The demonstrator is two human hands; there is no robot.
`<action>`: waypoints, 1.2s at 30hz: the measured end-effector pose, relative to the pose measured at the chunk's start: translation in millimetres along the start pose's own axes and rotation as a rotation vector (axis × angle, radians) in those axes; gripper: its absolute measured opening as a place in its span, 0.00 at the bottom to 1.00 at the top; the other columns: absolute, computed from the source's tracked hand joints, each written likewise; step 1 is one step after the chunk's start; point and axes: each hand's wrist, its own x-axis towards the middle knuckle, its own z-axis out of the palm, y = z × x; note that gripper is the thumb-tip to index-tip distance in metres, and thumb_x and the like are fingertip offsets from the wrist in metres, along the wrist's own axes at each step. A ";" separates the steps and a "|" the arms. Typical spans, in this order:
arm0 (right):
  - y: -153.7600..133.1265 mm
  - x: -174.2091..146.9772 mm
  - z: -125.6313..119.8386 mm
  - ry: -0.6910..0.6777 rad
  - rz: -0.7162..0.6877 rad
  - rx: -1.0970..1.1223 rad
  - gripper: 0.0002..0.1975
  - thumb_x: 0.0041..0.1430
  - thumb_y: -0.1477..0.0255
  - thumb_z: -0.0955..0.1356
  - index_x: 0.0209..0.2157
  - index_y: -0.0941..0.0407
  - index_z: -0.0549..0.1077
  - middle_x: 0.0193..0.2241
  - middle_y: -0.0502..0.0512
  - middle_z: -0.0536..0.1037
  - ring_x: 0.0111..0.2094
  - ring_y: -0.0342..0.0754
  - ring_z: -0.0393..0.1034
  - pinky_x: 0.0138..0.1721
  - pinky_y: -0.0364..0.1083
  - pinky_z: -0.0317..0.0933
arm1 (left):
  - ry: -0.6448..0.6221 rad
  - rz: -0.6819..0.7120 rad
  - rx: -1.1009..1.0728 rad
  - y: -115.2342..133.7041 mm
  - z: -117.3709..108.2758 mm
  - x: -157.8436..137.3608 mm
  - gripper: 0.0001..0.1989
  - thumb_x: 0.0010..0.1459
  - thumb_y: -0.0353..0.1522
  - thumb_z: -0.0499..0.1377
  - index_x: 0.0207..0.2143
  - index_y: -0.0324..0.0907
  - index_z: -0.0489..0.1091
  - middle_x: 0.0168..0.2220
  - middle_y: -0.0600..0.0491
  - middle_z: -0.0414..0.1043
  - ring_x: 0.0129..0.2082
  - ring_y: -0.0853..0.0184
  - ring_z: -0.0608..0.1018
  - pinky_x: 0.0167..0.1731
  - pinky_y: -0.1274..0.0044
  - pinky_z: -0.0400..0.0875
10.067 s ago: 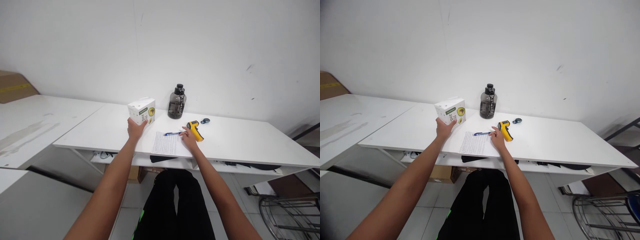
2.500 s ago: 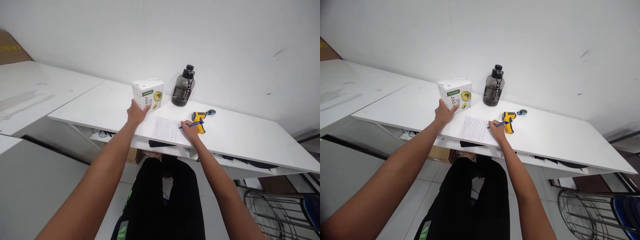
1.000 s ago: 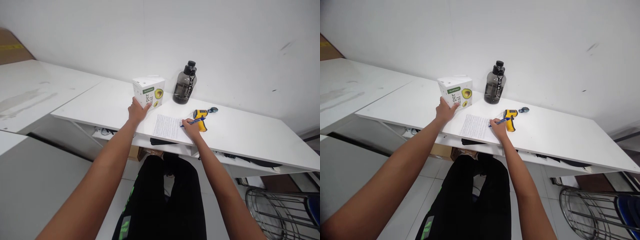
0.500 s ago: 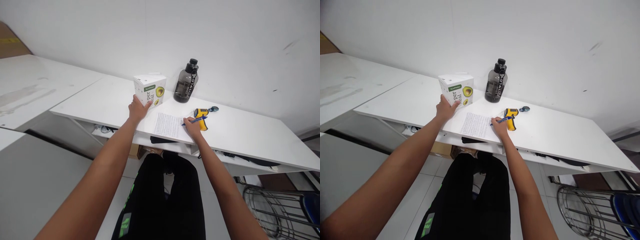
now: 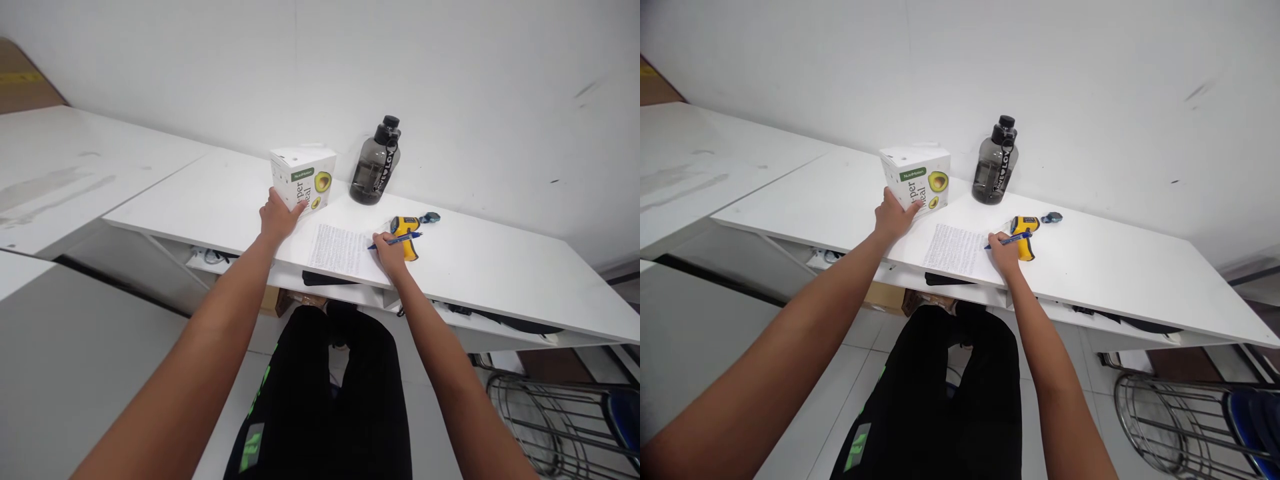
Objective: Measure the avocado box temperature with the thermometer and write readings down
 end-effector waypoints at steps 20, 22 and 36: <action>-1.6 -2.1 -1.2 0.033 0.007 -0.034 0.27 0.60 0.42 0.63 0.30 0.52 0.76 0.27 0.52 0.76 0.35 0.53 0.71 0.42 0.50 0.63 | 0.002 -0.001 0.006 1.4 -0.9 -1.1 0.44 0.56 0.55 0.54 0.66 0.41 0.49 0.61 0.34 0.68 0.61 0.42 0.71 0.61 0.51 0.63; -2.9 -3.2 -1.8 0.046 -0.028 -0.080 0.25 0.60 0.45 0.64 0.29 0.53 0.76 0.32 0.54 0.78 0.39 0.54 0.72 0.45 0.51 0.63 | 0.002 -0.003 0.010 1.6 -1.2 -1.3 0.44 0.56 0.55 0.54 0.66 0.39 0.49 0.61 0.33 0.68 0.61 0.42 0.71 0.61 0.52 0.63; 14.8 8.0 6.2 -0.007 -0.199 -0.149 0.20 0.57 0.70 0.63 0.50 0.54 0.75 0.35 0.56 0.80 0.43 0.55 0.73 0.51 0.55 0.65 | -0.008 -0.015 -0.004 4.2 -3.9 -3.1 0.44 0.56 0.56 0.55 0.66 0.42 0.49 0.61 0.36 0.68 0.60 0.42 0.72 0.60 0.53 0.64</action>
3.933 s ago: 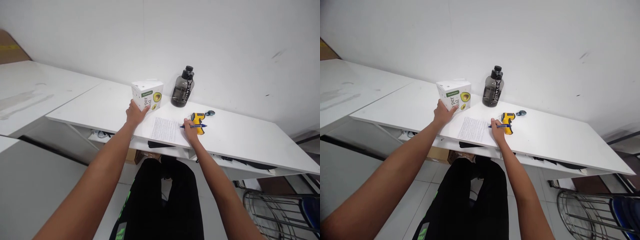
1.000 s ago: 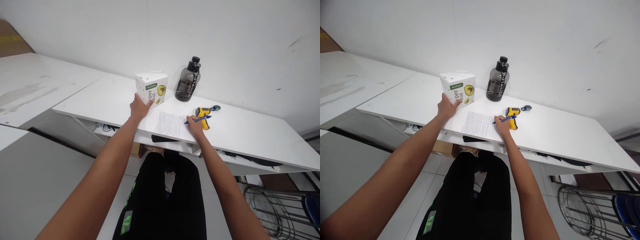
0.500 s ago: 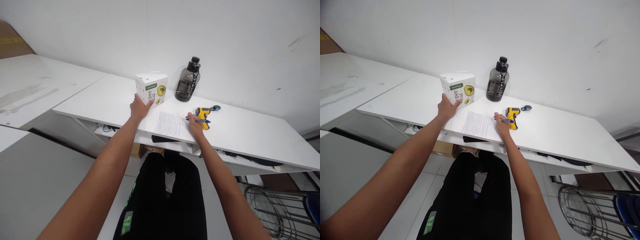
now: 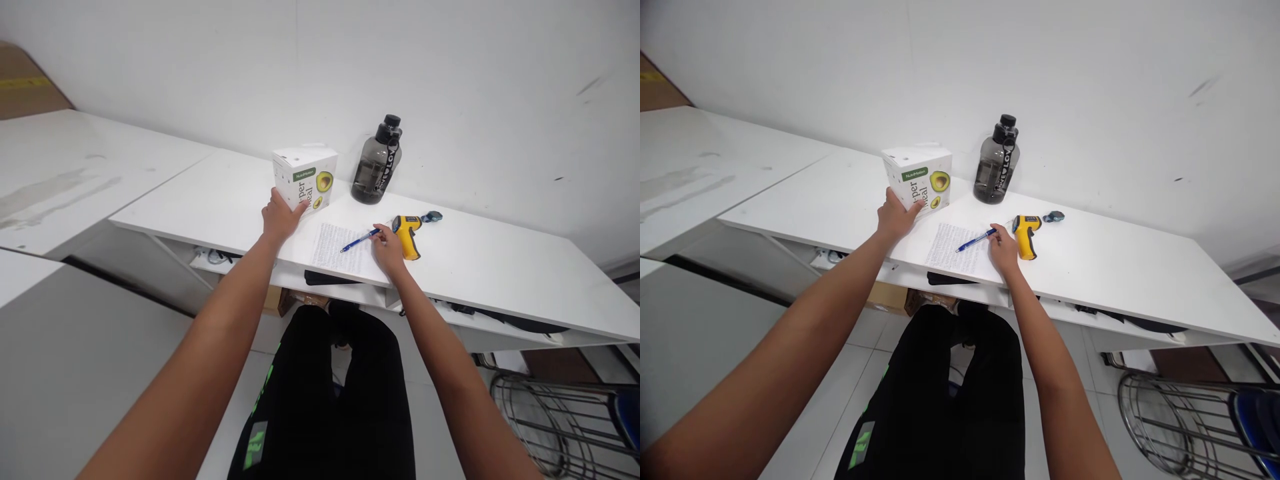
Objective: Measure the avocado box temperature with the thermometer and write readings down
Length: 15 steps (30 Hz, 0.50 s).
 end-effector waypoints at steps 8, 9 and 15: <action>-1.9 -1.0 -2.4 -0.042 0.009 0.046 0.22 0.58 0.70 0.63 0.52 0.55 0.78 0.39 0.56 0.83 0.43 0.52 0.74 0.54 0.54 0.64 | 0.001 0.006 0.002 0.6 0.1 0.0 0.43 0.56 0.55 0.55 0.66 0.41 0.49 0.60 0.35 0.69 0.61 0.41 0.71 0.60 0.52 0.64; -2.0 -1.1 -2.4 -0.041 0.016 0.048 0.22 0.58 0.69 0.63 0.52 0.56 0.78 0.39 0.56 0.83 0.43 0.52 0.74 0.54 0.53 0.64 | 0.000 0.001 0.006 1.1 -0.1 -0.2 0.43 0.56 0.55 0.55 0.66 0.41 0.49 0.60 0.35 0.69 0.61 0.41 0.71 0.60 0.52 0.64; -1.1 -0.9 -1.7 -0.019 0.020 0.059 0.22 0.58 0.70 0.62 0.51 0.56 0.79 0.38 0.56 0.83 0.43 0.52 0.74 0.55 0.53 0.63 | 0.001 -0.004 0.003 2.5 -0.5 -1.2 0.44 0.56 0.55 0.55 0.66 0.39 0.50 0.60 0.33 0.69 0.61 0.41 0.71 0.60 0.53 0.63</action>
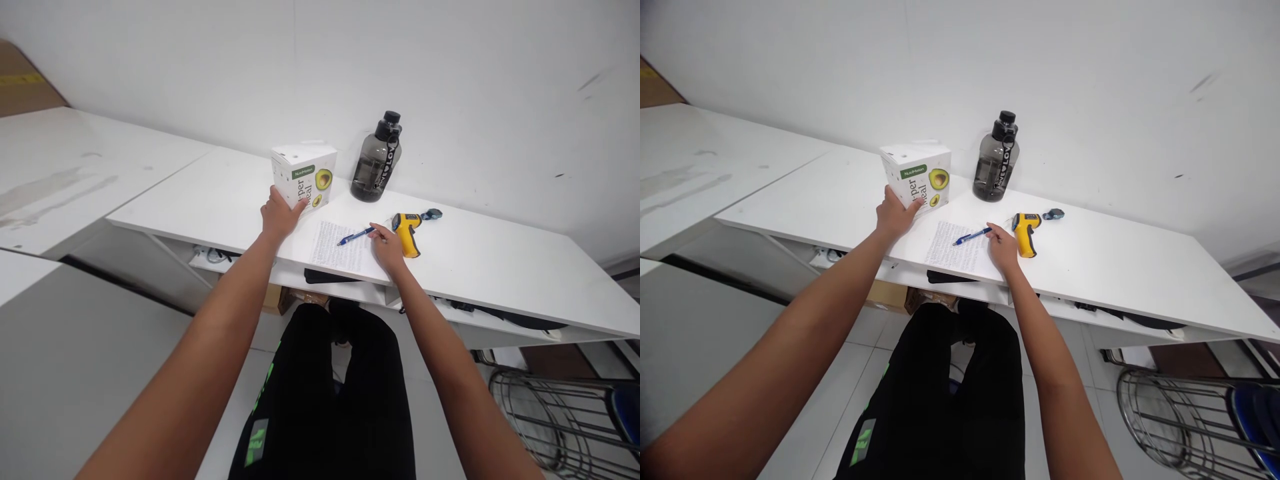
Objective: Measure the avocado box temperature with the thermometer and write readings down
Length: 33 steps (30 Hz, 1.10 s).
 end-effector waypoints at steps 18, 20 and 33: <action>8.2 8.8 2.7 -0.013 0.106 0.105 0.15 0.55 0.71 0.65 0.43 0.56 0.77 0.36 0.55 0.84 0.44 0.52 0.77 0.56 0.54 0.64 | -0.008 0.009 -0.011 -1.7 0.7 0.7 0.43 0.58 0.54 0.56 0.66 0.36 0.49 0.61 0.32 0.68 0.61 0.41 0.71 0.60 0.54 0.62; 7.4 8.2 3.4 -0.014 0.116 0.072 0.15 0.56 0.71 0.64 0.43 0.56 0.77 0.36 0.54 0.84 0.44 0.52 0.77 0.56 0.53 0.65 | -0.006 0.011 -0.016 -1.8 0.4 0.7 0.43 0.58 0.54 0.56 0.65 0.36 0.50 0.60 0.31 0.68 0.61 0.41 0.71 0.60 0.53 0.62; -5.9 1.2 -1.8 -0.157 0.026 -0.136 0.36 0.56 0.75 0.63 0.67 0.52 0.60 0.53 0.55 0.80 0.41 0.52 0.72 0.54 0.56 0.65 | -0.015 0.013 -0.031 0.3 -1.6 -1.2 0.45 0.57 0.55 0.55 0.66 0.37 0.49 0.61 0.32 0.67 0.61 0.41 0.70 0.60 0.53 0.60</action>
